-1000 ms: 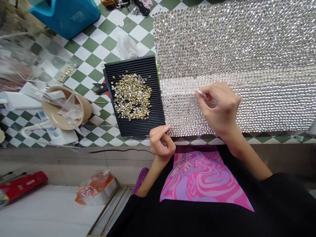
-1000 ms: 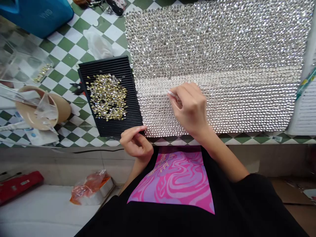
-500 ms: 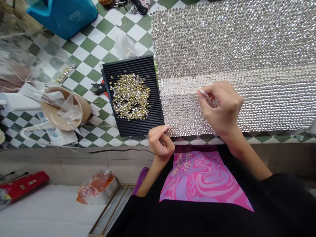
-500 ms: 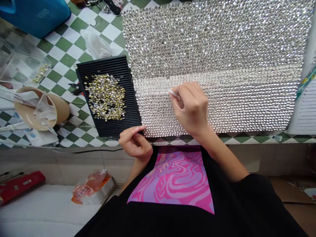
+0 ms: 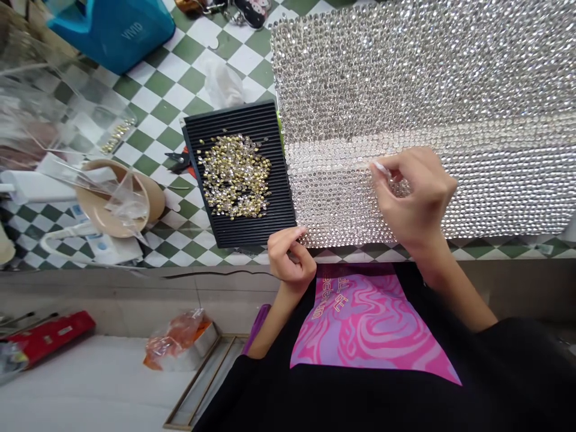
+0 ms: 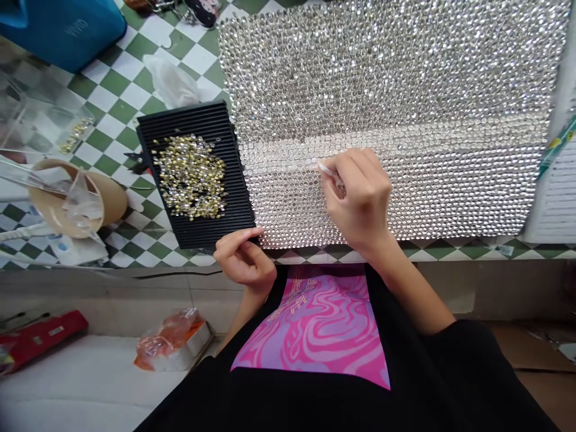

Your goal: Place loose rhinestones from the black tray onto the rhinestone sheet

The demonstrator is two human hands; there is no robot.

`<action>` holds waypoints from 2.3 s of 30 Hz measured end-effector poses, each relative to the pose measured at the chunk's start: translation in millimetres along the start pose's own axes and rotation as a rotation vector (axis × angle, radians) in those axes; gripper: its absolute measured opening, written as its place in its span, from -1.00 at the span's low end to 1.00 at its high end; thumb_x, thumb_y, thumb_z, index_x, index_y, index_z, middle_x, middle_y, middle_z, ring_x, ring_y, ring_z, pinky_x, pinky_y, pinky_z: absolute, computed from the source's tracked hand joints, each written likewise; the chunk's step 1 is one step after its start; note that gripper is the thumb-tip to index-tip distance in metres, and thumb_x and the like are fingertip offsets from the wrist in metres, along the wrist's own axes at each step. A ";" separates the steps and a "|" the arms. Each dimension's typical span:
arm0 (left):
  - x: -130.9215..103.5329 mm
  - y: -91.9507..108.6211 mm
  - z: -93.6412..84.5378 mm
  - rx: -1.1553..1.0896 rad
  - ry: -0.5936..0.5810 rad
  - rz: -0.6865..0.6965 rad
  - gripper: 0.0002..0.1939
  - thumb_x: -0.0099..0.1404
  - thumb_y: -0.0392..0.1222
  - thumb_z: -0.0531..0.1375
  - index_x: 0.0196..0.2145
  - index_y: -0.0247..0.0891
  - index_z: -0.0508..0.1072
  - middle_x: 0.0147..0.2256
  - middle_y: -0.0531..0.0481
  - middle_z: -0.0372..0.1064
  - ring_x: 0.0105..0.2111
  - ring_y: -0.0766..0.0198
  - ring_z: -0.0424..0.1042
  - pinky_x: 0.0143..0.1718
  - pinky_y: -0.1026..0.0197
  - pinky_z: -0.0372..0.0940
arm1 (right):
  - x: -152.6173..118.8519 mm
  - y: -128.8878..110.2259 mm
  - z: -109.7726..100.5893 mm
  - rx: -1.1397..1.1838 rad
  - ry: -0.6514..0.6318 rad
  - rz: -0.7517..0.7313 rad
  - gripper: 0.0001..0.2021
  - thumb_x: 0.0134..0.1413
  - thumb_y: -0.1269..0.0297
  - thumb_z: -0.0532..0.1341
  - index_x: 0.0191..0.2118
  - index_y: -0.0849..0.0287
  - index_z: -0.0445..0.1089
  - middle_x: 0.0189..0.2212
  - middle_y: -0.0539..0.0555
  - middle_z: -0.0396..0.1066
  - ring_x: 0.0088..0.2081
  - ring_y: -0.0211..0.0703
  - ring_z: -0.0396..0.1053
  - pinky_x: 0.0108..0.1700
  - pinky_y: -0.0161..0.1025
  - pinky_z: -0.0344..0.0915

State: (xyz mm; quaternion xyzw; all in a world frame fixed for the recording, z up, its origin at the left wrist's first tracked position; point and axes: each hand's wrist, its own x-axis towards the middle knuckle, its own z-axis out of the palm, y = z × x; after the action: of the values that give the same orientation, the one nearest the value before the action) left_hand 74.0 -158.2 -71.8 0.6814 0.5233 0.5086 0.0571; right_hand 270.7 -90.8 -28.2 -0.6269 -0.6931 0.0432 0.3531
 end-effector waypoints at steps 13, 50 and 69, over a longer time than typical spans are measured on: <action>6.2 16.4 -6.2 -0.044 -0.041 0.033 -0.68 0.36 -0.44 0.09 0.03 -0.21 0.38 -0.26 0.00 0.42 -0.26 0.32 0.44 -0.23 0.25 0.38 | -18.4 -9.7 -24.9 0.633 -0.087 0.364 -0.83 0.17 0.28 0.28 -0.11 0.07 0.50 -0.18 0.04 0.43 -0.18 -0.30 0.43 -0.21 -0.30 0.40; 47.6 75.7 48.1 -0.380 -0.245 0.012 -0.80 0.41 -0.33 0.17 -0.03 -0.17 0.40 -0.26 0.04 0.42 -0.24 0.34 0.44 -0.21 0.26 0.40 | -62.9 9.6 -60.7 0.889 -0.195 0.393 -0.38 0.22 0.32 0.21 0.35 -0.14 0.08 -0.25 0.00 0.46 -0.26 -0.26 0.48 -0.23 -0.29 0.49; 46.9 71.8 43.8 -0.285 -0.408 0.112 -0.85 0.45 -0.23 0.14 -0.05 -0.24 0.40 -0.14 -0.05 0.47 -0.08 0.29 0.46 -0.04 0.19 0.42 | -61.9 11.8 -62.1 0.800 -0.150 0.287 -0.82 0.13 0.41 0.27 -0.14 0.07 0.46 -0.26 0.03 0.45 -0.18 -0.24 0.42 -0.13 -0.23 0.41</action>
State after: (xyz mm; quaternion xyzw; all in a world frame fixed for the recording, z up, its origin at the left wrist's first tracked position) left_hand 151.0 -134.2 -19.2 0.7829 0.3854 0.4314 0.2289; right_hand 312.2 -167.8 -14.6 -0.5257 -0.5515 0.4024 0.5075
